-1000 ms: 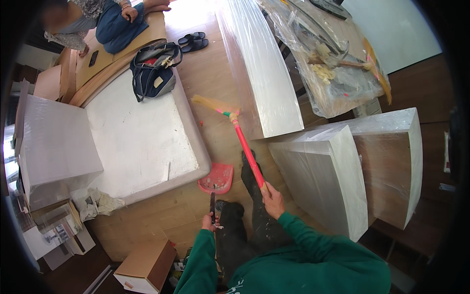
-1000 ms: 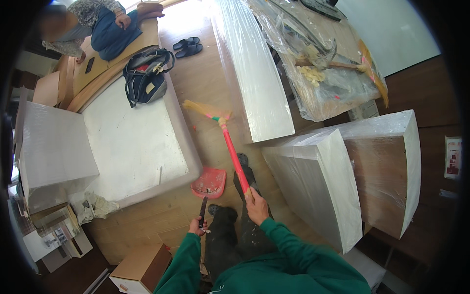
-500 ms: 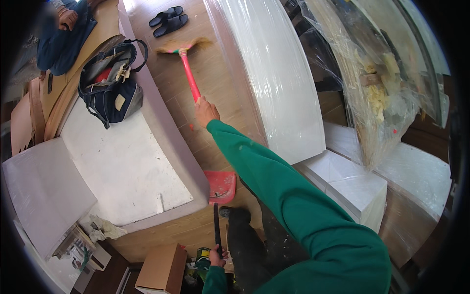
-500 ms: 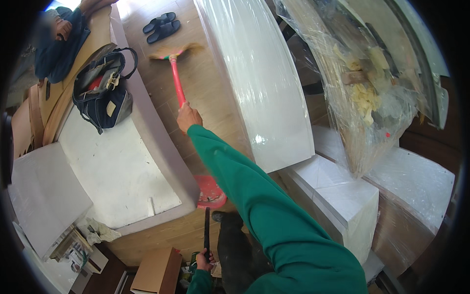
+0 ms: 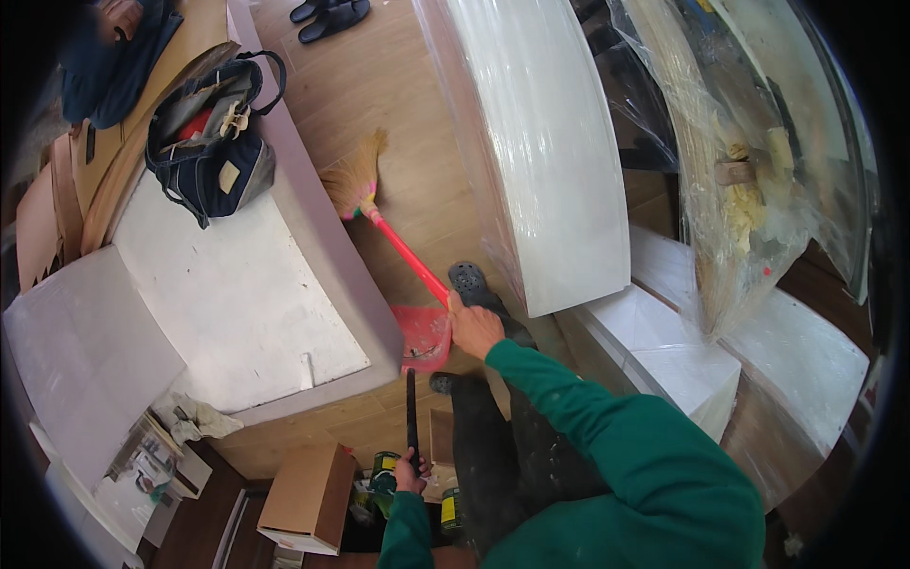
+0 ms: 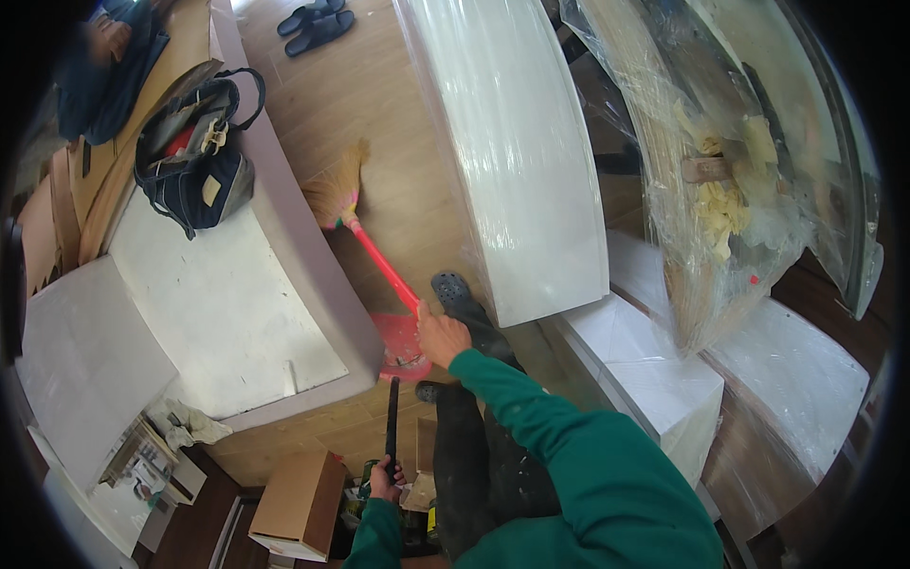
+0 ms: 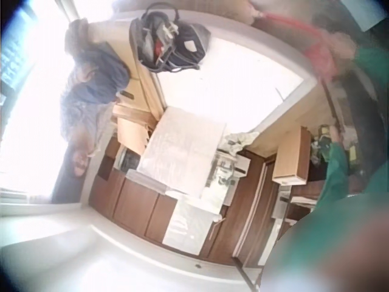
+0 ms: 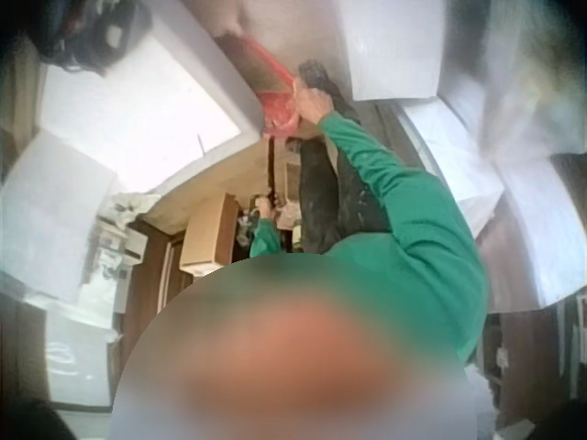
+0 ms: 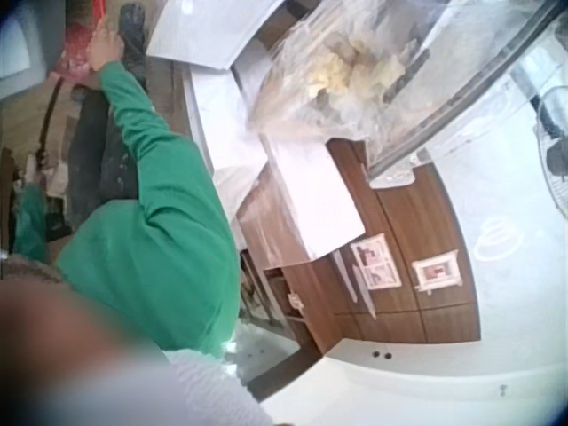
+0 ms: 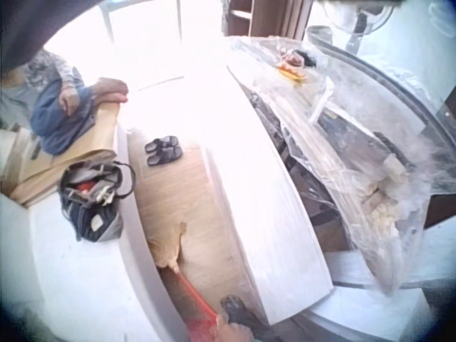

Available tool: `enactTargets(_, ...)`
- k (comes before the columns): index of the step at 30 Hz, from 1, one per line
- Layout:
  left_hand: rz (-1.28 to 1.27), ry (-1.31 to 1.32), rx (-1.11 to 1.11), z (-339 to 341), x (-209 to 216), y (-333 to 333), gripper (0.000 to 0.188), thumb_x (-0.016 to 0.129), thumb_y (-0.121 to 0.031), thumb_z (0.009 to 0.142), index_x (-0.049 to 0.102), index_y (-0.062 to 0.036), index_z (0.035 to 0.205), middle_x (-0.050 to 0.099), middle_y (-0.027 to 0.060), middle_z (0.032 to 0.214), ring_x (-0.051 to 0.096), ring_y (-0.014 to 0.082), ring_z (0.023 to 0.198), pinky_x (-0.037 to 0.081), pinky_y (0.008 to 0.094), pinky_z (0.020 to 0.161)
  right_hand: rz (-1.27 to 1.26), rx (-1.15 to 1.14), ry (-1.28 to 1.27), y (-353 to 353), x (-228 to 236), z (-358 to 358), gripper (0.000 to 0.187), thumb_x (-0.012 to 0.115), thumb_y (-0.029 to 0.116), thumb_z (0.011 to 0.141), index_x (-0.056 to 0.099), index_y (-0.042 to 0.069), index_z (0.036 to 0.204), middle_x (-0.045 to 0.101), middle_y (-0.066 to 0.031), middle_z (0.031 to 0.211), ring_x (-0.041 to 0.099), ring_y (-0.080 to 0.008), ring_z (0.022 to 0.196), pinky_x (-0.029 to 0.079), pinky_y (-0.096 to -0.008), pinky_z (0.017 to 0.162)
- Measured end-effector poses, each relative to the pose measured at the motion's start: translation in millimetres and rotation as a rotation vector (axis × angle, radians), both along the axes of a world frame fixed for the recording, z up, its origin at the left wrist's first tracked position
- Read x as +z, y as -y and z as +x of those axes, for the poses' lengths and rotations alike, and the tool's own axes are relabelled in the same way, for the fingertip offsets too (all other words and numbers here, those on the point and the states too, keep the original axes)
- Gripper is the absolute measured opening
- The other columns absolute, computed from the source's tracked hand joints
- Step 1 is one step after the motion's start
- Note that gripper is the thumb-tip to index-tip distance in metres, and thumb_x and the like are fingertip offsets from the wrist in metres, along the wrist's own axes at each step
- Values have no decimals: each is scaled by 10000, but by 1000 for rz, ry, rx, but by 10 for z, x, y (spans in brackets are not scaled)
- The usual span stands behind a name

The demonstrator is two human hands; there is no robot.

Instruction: The person sweeps debris from a bathroom floor into a dustpan, then moves to a bedroom and continues sweeping debris from the floor and a mattress into the dustpan. The person uses a broom and dustpan throughout the task.

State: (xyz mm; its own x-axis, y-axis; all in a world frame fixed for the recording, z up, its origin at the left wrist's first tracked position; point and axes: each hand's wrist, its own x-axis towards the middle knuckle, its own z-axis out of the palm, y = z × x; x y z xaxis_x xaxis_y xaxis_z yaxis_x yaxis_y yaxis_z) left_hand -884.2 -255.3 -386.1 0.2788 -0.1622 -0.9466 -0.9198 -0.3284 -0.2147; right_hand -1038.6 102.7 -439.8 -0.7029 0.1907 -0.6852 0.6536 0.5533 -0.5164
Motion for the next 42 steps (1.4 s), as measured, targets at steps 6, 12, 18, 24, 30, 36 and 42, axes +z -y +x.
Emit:
enactTargets(6,82,-28,26,92,-74,241,271,459,-314,940,477,-57,857,474,26,647,410,122,482,304,263,414,1,11,137,112,619,1179,463,509,234,875,423,74,1301,618,-263,770,604,-441,734,476,-527,700)
enactTargets(12,163,-56,124,281,-31,785,260,445,-325,961,478,-74,904,491,36,679,418,131,495,324,271,422,23,-194,-129,-95,1327,1684,451,529,233,870,479,56,1282,612,-267,793,593,-444,756,456,-518,700)
enactTargets(18,202,-159,263,365,-62,1145,245,398,-324,975,439,-83,986,492,35,682,424,119,482,315,260,403,111,-244,-130,-107,527,1123,408,485,236,892,488,33,1246,606,-289,880,576,-467,864,446,-533,761)
enactTargets(24,97,-160,214,85,-349,1208,193,372,-241,958,412,-55,984,479,40,643,397,100,440,279,246,357,108,-306,85,952,88,1873,255,456,248,900,487,46,1052,593,-291,1010,548,-483,955,430,-555,842)
enactTargets(30,107,-183,142,29,-345,1265,185,376,-254,941,409,-75,907,489,30,630,409,111,424,273,257,350,-12,-257,192,1766,846,3193,345,483,252,898,517,47,1173,611,-260,1006,548,-442,1016,433,-516,866)
enactTargets(36,147,-203,126,137,-318,1325,141,380,-225,953,427,-95,930,478,28,641,388,99,433,268,243,355,-116,-382,222,1711,1759,3839,433,551,263,888,527,42,1260,643,-227,986,625,-354,952,472,-413,825)
enactTargets(42,123,-224,91,539,-148,1570,139,389,-236,948,433,-104,958,487,17,649,399,98,455,275,244,367,34,-372,27,1151,2196,3818,411,553,210,889,530,15,1250,650,-158,766,634,-235,666,480,-343,647)
